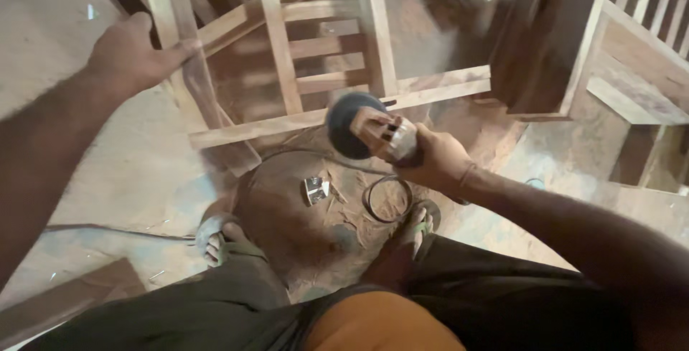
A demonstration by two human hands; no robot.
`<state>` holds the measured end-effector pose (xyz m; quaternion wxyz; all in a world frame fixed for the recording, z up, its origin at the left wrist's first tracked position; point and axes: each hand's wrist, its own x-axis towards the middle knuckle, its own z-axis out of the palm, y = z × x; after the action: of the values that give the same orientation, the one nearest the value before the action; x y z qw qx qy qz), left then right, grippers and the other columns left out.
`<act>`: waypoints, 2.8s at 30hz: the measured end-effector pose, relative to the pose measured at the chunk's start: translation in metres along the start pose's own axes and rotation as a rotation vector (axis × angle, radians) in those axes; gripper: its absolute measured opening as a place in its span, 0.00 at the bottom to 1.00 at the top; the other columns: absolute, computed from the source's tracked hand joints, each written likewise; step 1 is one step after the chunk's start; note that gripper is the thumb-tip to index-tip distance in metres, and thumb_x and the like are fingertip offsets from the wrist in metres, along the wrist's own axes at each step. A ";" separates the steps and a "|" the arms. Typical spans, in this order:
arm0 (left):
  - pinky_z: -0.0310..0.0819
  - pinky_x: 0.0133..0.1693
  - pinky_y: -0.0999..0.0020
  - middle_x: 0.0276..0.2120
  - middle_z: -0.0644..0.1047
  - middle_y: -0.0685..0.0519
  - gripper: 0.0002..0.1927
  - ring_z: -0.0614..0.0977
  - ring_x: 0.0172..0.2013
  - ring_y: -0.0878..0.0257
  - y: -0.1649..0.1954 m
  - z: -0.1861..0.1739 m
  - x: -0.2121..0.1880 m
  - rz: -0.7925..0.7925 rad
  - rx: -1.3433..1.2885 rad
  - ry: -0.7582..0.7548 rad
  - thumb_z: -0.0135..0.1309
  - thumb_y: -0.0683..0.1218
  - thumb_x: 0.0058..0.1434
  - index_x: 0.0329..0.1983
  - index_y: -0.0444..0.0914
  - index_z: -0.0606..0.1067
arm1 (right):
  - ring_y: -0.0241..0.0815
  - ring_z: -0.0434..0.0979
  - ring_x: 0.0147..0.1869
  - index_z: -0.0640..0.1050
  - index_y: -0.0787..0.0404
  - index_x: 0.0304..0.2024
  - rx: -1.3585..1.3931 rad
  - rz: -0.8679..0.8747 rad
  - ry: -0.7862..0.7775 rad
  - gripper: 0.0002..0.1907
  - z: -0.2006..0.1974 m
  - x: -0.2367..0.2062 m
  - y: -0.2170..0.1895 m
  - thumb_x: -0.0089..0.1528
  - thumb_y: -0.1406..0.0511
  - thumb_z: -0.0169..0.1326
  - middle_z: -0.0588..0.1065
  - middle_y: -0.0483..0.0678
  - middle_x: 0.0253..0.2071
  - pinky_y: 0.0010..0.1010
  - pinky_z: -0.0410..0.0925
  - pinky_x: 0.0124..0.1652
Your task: The person repositions a wooden chair frame on the workshop floor and sands its rails and edges using an angle grinder, steadying the frame with the other hand and turning the frame to reach different sides.
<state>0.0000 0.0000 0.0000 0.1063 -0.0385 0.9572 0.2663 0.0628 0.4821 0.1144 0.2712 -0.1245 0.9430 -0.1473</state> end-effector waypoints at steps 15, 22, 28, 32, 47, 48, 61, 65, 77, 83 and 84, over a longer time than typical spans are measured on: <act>0.76 0.49 0.49 0.41 0.83 0.41 0.33 0.84 0.44 0.44 0.015 -0.019 -0.007 0.072 -0.156 -0.065 0.58 0.69 0.61 0.55 0.40 0.80 | 0.46 0.81 0.50 0.74 0.63 0.61 0.269 0.244 0.301 0.35 -0.036 -0.026 0.129 0.54 0.58 0.68 0.80 0.54 0.49 0.39 0.74 0.49; 0.76 0.49 0.51 0.44 0.82 0.40 0.33 0.83 0.46 0.43 0.013 -0.025 -0.004 -0.027 -0.086 -0.077 0.60 0.69 0.59 0.53 0.39 0.79 | 0.53 0.84 0.49 0.74 0.63 0.58 0.028 0.223 0.078 0.35 -0.021 0.000 0.058 0.54 0.54 0.68 0.80 0.59 0.47 0.42 0.76 0.47; 0.77 0.47 0.52 0.41 0.82 0.40 0.36 0.84 0.43 0.45 0.006 -0.019 -0.003 -0.075 -0.084 -0.090 0.59 0.71 0.61 0.50 0.35 0.79 | 0.51 0.85 0.48 0.74 0.59 0.54 -0.045 0.056 -0.167 0.35 0.006 0.022 -0.031 0.49 0.52 0.68 0.82 0.55 0.44 0.39 0.76 0.50; 0.76 0.44 0.50 0.36 0.82 0.40 0.35 0.84 0.40 0.43 0.001 -0.008 0.003 -0.014 -0.080 -0.096 0.56 0.73 0.62 0.49 0.37 0.81 | 0.55 0.82 0.51 0.76 0.54 0.53 -0.012 0.002 -0.217 0.32 0.016 0.026 -0.068 0.50 0.51 0.67 0.81 0.55 0.46 0.44 0.74 0.50; 0.81 0.38 0.57 0.32 0.83 0.39 0.37 0.86 0.30 0.51 0.011 -0.009 0.008 -0.183 -0.215 -0.297 0.53 0.69 0.65 0.54 0.31 0.79 | 0.51 0.84 0.48 0.72 0.58 0.54 -0.111 0.223 -0.238 0.30 -0.025 0.001 0.022 0.54 0.53 0.65 0.80 0.54 0.43 0.40 0.76 0.50; 0.81 0.37 0.58 0.32 0.82 0.39 0.37 0.86 0.29 0.51 0.011 -0.009 0.008 -0.179 -0.226 -0.292 0.53 0.69 0.65 0.53 0.31 0.80 | 0.51 0.83 0.49 0.71 0.59 0.54 -0.165 0.259 -0.221 0.30 -0.028 -0.001 0.034 0.56 0.53 0.65 0.80 0.55 0.44 0.41 0.76 0.51; 0.78 0.45 0.54 0.35 0.84 0.40 0.35 0.87 0.36 0.47 0.012 -0.005 0.006 -0.167 -0.131 -0.264 0.50 0.70 0.67 0.56 0.35 0.80 | 0.45 0.83 0.45 0.76 0.60 0.56 0.294 0.468 0.124 0.30 -0.048 -0.042 0.171 0.53 0.60 0.69 0.80 0.52 0.43 0.37 0.77 0.47; 0.76 0.48 0.52 0.41 0.83 0.38 0.34 0.84 0.44 0.44 0.014 0.002 0.007 -0.122 -0.117 -0.215 0.52 0.69 0.67 0.56 0.36 0.80 | 0.44 0.82 0.45 0.75 0.63 0.57 0.484 0.419 0.270 0.31 -0.044 -0.044 0.169 0.53 0.61 0.68 0.80 0.52 0.43 0.37 0.76 0.44; 0.70 0.57 0.50 0.54 0.76 0.30 0.39 0.79 0.55 0.38 0.038 0.049 -0.006 -0.235 -0.281 0.250 0.67 0.60 0.66 0.59 0.20 0.71 | 0.61 0.81 0.45 0.74 0.61 0.48 0.053 0.117 0.003 0.32 -0.035 0.004 0.086 0.49 0.52 0.69 0.80 0.59 0.39 0.47 0.73 0.45; 0.71 0.57 0.49 0.53 0.77 0.28 0.35 0.79 0.54 0.36 0.014 0.062 -0.004 -0.126 -0.244 0.270 0.65 0.57 0.68 0.56 0.19 0.71 | 0.60 0.82 0.45 0.75 0.58 0.50 0.034 0.198 0.018 0.31 -0.047 0.007 0.088 0.49 0.53 0.67 0.81 0.58 0.40 0.47 0.73 0.45; 0.72 0.57 0.49 0.53 0.77 0.28 0.34 0.80 0.54 0.36 0.011 0.063 -0.005 -0.107 -0.253 0.270 0.64 0.56 0.68 0.56 0.18 0.71 | 0.60 0.82 0.45 0.75 0.58 0.50 0.012 0.238 0.011 0.31 -0.049 0.007 0.091 0.50 0.52 0.67 0.81 0.58 0.40 0.47 0.73 0.46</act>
<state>0.0153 0.0423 -0.0463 -0.0148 -0.1378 0.9182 0.3710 0.0162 0.5748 0.1189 0.2825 -0.0093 0.9516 -0.1206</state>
